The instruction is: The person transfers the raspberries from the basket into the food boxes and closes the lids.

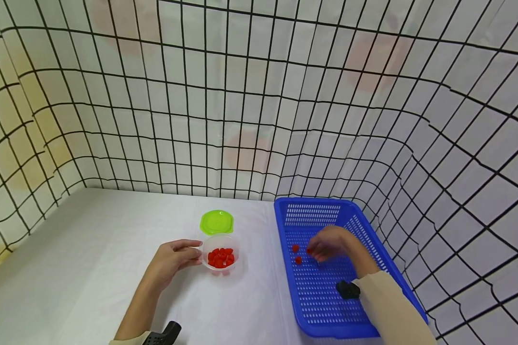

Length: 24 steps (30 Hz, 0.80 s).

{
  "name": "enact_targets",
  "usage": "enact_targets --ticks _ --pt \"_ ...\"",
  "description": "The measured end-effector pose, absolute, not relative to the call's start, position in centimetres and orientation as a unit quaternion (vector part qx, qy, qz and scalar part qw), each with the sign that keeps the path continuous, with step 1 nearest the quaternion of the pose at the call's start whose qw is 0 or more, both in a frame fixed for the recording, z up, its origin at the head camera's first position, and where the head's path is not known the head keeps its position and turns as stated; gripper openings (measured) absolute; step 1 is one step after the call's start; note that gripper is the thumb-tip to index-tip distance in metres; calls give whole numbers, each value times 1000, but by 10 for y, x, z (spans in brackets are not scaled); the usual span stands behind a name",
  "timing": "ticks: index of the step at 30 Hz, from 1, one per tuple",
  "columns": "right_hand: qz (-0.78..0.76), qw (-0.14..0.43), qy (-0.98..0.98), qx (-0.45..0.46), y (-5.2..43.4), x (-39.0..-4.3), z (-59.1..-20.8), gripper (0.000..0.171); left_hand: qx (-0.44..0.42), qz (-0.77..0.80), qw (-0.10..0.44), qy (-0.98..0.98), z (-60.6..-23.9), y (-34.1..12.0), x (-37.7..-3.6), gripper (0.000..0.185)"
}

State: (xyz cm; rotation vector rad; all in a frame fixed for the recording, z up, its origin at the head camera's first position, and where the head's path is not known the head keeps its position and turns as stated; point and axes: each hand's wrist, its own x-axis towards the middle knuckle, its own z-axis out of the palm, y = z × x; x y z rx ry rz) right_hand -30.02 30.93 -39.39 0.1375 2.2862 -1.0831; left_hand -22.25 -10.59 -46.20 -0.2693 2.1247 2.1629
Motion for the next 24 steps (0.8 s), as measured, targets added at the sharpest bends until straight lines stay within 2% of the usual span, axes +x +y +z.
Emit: enact_targets --ticks 12,24 --pt "-404 254 879 -10 266 -310 -350 23 -81 717 45 691 -461 -107 -224 27" --pt "-392 245 885 -57 215 -316 -322 23 -82 718 44 690 -460 -107 -223 25"
